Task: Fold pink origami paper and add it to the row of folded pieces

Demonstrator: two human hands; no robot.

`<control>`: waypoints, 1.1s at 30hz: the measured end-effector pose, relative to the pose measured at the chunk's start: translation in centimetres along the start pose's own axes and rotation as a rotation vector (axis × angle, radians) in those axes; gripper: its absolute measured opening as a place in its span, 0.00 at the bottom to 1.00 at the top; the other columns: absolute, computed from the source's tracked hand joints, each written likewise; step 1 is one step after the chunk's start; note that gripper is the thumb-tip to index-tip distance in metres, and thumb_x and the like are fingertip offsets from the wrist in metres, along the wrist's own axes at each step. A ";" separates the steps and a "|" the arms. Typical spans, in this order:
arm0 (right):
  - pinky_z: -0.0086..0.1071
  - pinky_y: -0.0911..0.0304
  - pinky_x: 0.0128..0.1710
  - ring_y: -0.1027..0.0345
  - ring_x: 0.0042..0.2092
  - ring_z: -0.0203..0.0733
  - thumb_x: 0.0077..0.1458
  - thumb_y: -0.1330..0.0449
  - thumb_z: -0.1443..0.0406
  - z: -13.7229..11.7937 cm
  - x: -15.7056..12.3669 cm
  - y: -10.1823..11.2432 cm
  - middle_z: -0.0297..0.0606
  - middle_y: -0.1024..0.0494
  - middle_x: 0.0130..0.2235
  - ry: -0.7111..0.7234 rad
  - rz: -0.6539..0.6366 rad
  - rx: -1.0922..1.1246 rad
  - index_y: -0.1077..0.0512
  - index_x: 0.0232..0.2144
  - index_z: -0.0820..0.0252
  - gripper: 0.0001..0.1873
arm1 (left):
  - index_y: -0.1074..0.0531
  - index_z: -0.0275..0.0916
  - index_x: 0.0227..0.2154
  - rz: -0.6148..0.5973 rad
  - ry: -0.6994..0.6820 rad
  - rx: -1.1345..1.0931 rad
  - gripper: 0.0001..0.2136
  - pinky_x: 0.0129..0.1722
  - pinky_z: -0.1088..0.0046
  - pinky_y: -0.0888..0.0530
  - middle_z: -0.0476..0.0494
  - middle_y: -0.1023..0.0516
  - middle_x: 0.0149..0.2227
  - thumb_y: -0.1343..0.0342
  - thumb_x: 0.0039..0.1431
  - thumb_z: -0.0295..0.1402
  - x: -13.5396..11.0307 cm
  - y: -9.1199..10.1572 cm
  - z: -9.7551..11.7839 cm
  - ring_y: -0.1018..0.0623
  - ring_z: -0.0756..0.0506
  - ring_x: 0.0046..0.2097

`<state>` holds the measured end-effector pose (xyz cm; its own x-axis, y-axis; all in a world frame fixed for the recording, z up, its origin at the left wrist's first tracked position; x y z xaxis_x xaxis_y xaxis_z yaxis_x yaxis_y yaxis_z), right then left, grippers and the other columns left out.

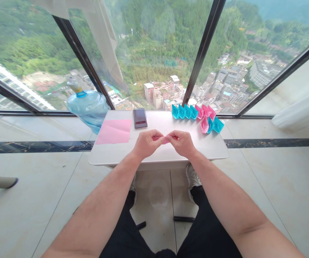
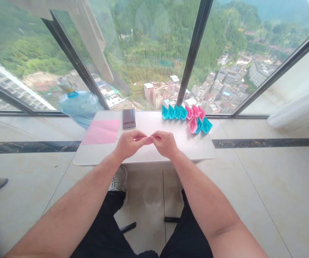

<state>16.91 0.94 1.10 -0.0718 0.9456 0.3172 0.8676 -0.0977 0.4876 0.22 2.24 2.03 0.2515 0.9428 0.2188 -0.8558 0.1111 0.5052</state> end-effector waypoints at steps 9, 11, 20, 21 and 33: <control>0.32 0.35 0.33 0.28 0.31 0.40 0.53 0.38 0.62 0.8 0.2 1.3 0.34 0.20 0.27 -0.074 0.004 0.068 0.21 0.26 0.59 0.09 | 0.21 0.39 0.28 -0.001 -0.007 0.016 0.10 0.34 0.72 0.29 0.47 0.20 0.28 0.41 0.55 0.39 0.3 1.4 -1.3 0.24 0.46 0.32; 0.32 0.34 0.34 0.27 0.32 0.40 0.52 0.38 0.61 0.6 0.1 1.1 0.35 0.19 0.28 -0.064 -0.012 0.097 0.21 0.27 0.59 0.09 | 0.21 0.39 0.28 0.003 0.002 0.000 0.10 0.34 0.71 0.29 0.47 0.19 0.28 0.41 0.55 0.40 0.3 1.2 -1.4 0.24 0.46 0.32; 0.31 0.39 0.31 0.31 0.29 0.39 0.53 0.39 0.62 0.7 0.1 1.3 0.34 0.21 0.26 -0.089 0.020 0.003 0.22 0.25 0.59 0.09 | 0.20 0.38 0.27 -0.014 0.058 -0.075 0.09 0.32 0.72 0.30 0.47 0.19 0.27 0.38 0.51 0.39 0.3 0.6 -1.4 0.24 0.46 0.31; 0.31 0.39 0.31 0.31 0.29 0.39 0.53 0.39 0.62 0.7 0.1 1.3 0.34 0.21 0.26 -0.095 0.016 -0.002 0.22 0.25 0.59 0.09 | 0.20 0.38 0.26 -0.009 0.064 -0.074 0.09 0.31 0.72 0.30 0.47 0.20 0.26 0.38 0.51 0.39 0.4 0.7 -1.5 0.24 0.46 0.30; 0.29 0.39 0.24 0.32 0.24 0.37 0.47 0.35 0.56 2.6 0.5 0.5 0.35 0.25 0.20 -0.388 -0.012 0.271 0.26 0.20 0.61 0.15 | 0.19 0.35 0.35 -0.033 0.184 -0.360 0.18 0.35 0.69 0.25 0.41 0.18 0.31 0.36 0.51 0.47 1.1 0.9 -2.2 0.21 0.44 0.33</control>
<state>18.58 2.13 -0.61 0.0615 0.9973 -0.0395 0.9688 -0.0501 0.2428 -1.28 4.08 0.89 0.2244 0.9738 0.0375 -0.9604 0.2145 0.1775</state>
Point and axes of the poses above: each hand's wrist, its own x-axis towards the middle knuckle, its own y-axis out of the back of the hand, z = x × y, the point moved 4 cm from there along x, towards the middle knuckle
